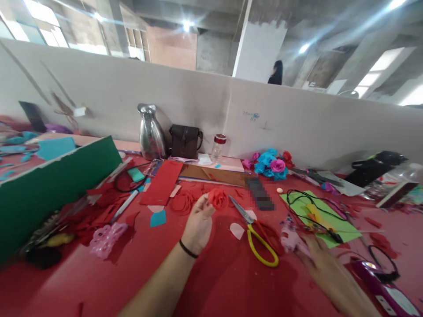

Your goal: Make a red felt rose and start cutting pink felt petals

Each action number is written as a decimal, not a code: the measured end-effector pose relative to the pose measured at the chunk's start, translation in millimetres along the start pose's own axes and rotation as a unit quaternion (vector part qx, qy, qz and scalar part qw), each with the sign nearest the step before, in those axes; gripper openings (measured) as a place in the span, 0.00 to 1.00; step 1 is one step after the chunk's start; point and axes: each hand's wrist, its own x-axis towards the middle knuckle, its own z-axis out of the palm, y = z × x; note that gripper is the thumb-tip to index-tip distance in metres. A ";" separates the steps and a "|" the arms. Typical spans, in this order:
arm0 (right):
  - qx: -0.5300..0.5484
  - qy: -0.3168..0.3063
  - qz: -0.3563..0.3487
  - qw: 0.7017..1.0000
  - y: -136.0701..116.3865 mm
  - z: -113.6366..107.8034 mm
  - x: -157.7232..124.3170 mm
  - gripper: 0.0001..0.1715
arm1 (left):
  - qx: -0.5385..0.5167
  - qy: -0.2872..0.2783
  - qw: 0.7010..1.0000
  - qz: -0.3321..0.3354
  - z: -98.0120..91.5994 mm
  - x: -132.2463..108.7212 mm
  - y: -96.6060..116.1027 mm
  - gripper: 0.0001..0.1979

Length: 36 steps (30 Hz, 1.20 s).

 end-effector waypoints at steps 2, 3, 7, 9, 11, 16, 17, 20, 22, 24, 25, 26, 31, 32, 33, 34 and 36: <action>-0.050 -0.024 0.020 0.998 22.5 13.7 6.3 0.21 | -0.055 -0.021 0.997 -0.050 -1.2 0.7 -1.1 0.10; -0.067 -0.041 0.027 0.997 31.0 18.2 8.6 0.20 | -0.071 -0.025 0.995 -0.073 -2.0 0.7 -1.6 0.10; -0.124 -0.020 0.045 0.991 27.4 15.1 11.4 0.17 | -0.126 -0.009 0.979 -0.158 -5.9 0.5 -3.2 0.08; -0.086 0.044 0.030 0.995 -4.4 2.9 12.6 0.17 | -0.143 0.000 0.971 -0.191 -7.0 0.5 -3.6 0.09; 0.081 0.085 -0.012 0.993 -51.4 -10.9 17.3 0.18 | -0.154 0.002 0.965 -0.213 -6.6 0.1 -3.2 0.10; 0.530 -0.072 -0.011 0.845 -156.0 -21.8 44.8 0.17 | -0.147 -0.036 0.964 -0.218 -3.0 -1.7 -1.6 0.12; 0.587 -0.084 0.008 0.805 -165.7 -18.3 50.1 0.17 | -0.134 -0.047 0.967 -0.211 -2.7 -1.7 -1.9 0.12; 0.682 -0.094 0.054 0.723 -173.7 -2.8 58.8 0.14 | -0.088 -0.064 0.975 -0.195 -2.7 -0.8 -4.8 0.13; 0.707 -0.096 0.077 0.696 -170.0 6.2 58.8 0.12 | -0.068 -0.064 0.977 -0.191 -2.5 0.2 -8.0 0.12; 0.717 -0.102 0.097 0.683 -166.1 10.9 56.5 0.12 | -0.061 -0.066 0.979 -0.184 -1.5 0.8 -11.3 0.12; 0.719 -0.108 0.104 0.679 -165.1 11.9 55.3 0.12 | -0.061 -0.068 0.979 -0.181 -0.7 0.9 -13.0 0.12; 0.720 -0.115 0.107 0.676 -164.8 12.1 54.4 0.12 | -0.063 -0.070 0.979 -0.180 0.3 0.9 -14.5 0.12; 0.716 -0.150 0.106 0.674 -168.0 12.2 52.9 0.13 | -0.081 -0.060 0.979 -0.178 3.3 0.4 -19.7 0.13; 0.715 -0.151 0.108 0.674 -168.7 12.3 52.7 0.13 | -0.084 -0.056 0.980 -0.174 3.5 0.4 -20.1 0.12; 0.713 -0.151 0.110 0.676 -169.2 12.3 52.5 0.13 | -0.086 -0.054 0.980 -0.171 3.7 0.3 -20.3 0.12; 0.711 -0.148 0.111 0.679 -169.6 12.1 52.3 0.13 | -0.087 -0.051 0.981 -0.168 4.1 0.3 -20.1 0.12; 0.706 -0.138 0.113 0.685 -169.5 11.0 51.9 0.12 | -0.087 -0.043 0.981 -0.167 5.0 0.4 -18.4 0.12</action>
